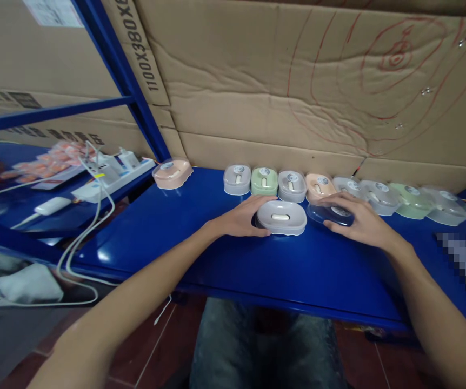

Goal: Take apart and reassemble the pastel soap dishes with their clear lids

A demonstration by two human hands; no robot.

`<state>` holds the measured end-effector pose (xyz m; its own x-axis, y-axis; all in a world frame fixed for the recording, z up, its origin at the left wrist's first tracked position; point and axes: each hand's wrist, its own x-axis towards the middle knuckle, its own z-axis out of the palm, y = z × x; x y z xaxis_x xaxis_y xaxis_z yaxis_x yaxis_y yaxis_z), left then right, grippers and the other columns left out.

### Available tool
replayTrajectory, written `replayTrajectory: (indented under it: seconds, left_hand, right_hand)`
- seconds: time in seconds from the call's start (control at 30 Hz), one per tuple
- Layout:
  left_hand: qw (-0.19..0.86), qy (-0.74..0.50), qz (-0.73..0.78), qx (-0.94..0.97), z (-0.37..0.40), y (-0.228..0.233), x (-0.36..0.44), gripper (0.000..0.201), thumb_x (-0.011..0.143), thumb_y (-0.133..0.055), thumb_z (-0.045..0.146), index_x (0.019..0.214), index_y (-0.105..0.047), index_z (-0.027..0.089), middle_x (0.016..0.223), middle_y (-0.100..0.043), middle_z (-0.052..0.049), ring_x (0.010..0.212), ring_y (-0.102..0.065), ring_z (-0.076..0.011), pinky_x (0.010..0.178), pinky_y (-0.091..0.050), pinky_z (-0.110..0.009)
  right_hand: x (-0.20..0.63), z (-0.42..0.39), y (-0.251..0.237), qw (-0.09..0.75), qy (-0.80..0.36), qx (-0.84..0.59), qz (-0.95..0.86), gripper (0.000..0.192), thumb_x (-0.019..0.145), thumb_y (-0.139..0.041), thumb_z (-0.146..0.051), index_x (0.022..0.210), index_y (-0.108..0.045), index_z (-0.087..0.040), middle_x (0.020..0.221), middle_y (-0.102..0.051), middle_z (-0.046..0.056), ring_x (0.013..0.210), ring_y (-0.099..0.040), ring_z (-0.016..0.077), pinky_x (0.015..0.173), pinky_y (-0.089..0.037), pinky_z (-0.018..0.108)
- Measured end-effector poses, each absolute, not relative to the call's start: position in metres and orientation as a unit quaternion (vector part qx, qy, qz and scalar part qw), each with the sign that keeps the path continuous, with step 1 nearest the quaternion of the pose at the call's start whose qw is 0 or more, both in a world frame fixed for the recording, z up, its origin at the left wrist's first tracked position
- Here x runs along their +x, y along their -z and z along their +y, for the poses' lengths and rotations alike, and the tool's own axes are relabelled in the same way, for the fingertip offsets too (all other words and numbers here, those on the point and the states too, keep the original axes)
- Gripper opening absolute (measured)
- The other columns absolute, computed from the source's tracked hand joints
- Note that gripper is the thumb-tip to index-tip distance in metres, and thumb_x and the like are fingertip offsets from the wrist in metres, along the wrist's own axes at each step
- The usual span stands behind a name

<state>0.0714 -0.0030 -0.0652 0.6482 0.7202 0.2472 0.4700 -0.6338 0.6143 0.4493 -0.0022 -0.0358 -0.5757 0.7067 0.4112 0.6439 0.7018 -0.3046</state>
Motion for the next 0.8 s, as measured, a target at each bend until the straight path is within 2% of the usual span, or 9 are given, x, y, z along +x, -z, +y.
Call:
replayTrajectory:
  seconds: [0.2,0.33,0.47,0.67,0.8]
  left_hand:
    - [0.264,-0.243,0.354,0.864,-0.007,0.068,0.077,0.108,0.084,-0.087,0.06,0.172,-0.034,0.027,0.176,-0.04,-0.018,0.162,-0.04,-0.0438,0.133,-0.031,-0.066]
    - [0.287,-0.247,0.369,0.849,-0.013,0.07,0.084,0.125,0.082,-0.088,0.065,0.177,-0.018,0.027,0.182,-0.028,-0.02,0.167,-0.032,-0.0463,0.133,-0.031,-0.068]
    - [0.3,-0.261,0.371,0.839,-0.014,0.074,0.09,0.129,0.079,-0.09,0.067,0.178,-0.017,0.028,0.179,-0.035,-0.021,0.165,-0.035,-0.047,0.132,-0.032,-0.07]
    - [0.325,-0.281,0.359,0.828,-0.014,0.077,0.095,0.133,0.076,-0.095,0.063,0.177,-0.017,0.03,0.169,-0.049,-0.02,0.159,-0.045,-0.0453,0.13,-0.034,-0.071]
    - [0.338,-0.285,0.349,0.826,-0.016,0.075,0.096,0.133,0.075,-0.097,0.061,0.177,-0.018,0.031,0.167,-0.053,-0.019,0.157,-0.048,-0.0447,0.13,-0.034,-0.072]
  right_hand:
    - [0.424,-0.012,0.04,0.409,-0.065,-0.406,-0.814,0.054,0.092,-0.082,-0.056,0.137,-0.069,-0.028,0.133,-0.076,0.012,0.12,-0.074,0.0375,0.106,-0.061,0.06]
    - [0.399,-0.02,0.051,0.424,-0.072,-0.344,-0.835,0.048,0.094,-0.082,-0.052,0.136,-0.072,-0.03,0.139,-0.076,0.012,0.133,-0.071,0.0371,0.116,-0.056,0.06]
    - [0.388,-0.022,0.06,0.409,-0.075,-0.32,-0.851,0.052,0.093,-0.084,-0.051,0.14,-0.074,-0.032,0.151,-0.067,0.013,0.142,-0.066,0.0383,0.121,-0.053,0.062]
    - [0.383,-0.022,0.064,0.406,-0.087,-0.291,-0.862,0.053,0.092,-0.087,-0.049,0.142,-0.075,-0.035,0.152,-0.066,0.012,0.143,-0.065,0.0371,0.123,-0.052,0.063]
    - [0.38,-0.021,0.066,0.395,-0.099,-0.284,-0.868,0.053,0.092,-0.087,-0.049,0.143,-0.075,-0.038,0.152,-0.066,0.009,0.143,-0.065,0.0366,0.123,-0.052,0.063]
